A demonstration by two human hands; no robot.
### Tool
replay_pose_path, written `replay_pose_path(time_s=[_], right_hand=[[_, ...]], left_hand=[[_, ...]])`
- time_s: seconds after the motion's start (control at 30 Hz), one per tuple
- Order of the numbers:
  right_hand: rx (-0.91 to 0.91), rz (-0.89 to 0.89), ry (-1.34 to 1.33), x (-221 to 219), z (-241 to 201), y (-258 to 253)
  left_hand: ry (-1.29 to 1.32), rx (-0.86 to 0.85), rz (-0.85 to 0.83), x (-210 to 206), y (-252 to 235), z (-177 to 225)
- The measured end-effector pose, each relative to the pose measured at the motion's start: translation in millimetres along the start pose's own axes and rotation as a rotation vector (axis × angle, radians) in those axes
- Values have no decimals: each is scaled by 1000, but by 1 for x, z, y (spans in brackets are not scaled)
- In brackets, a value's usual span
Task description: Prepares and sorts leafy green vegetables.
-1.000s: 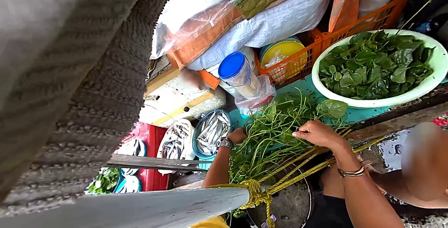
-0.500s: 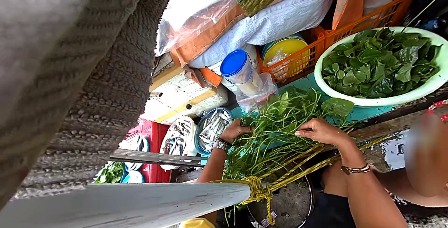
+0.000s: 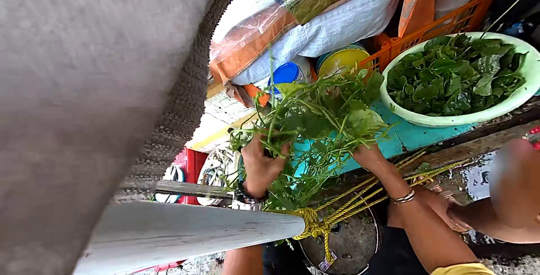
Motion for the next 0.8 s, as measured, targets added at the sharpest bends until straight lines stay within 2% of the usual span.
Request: replay_pose_path(time_s=[0.07, 0.13, 0.2, 0.3, 0.4, 0.57, 0.67, 0.8], right_hand=[[-223, -196, 1, -1, 19, 1], [-391, -383, 48, 4, 40, 14], [-423, -430, 71, 16, 53, 24], [-486, -360, 66, 42, 59, 37], [-395, -261, 48, 75, 49, 47], [-189, 173, -102, 137, 18, 66], [-122, 304, -192, 135, -2, 66], [-152, 196, -58, 91, 1, 42]], left_hand=[[-129, -10, -6, -24, 21, -13], [-172, 57, -80, -52, 45, -26], [-196, 84, -130, -72, 68, -32], [-199, 160, -195, -86, 94, -31], [-205, 310, -293, -92, 99, -30], [-172, 436, -537, -108, 102, -25], [-149, 462, -601, -112, 102, -21], [-118, 437, -525, -108, 101, -18]])
Point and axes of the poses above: each hand's wrist, its own y-axis away from the middle knuckle, its own x-axis out of the back of the hand, z = x × y, the point moved 9 cm from there along -y, towards the middle knuckle, and after that the axes turned 10 degrees about -y, right-handed, at the moved point
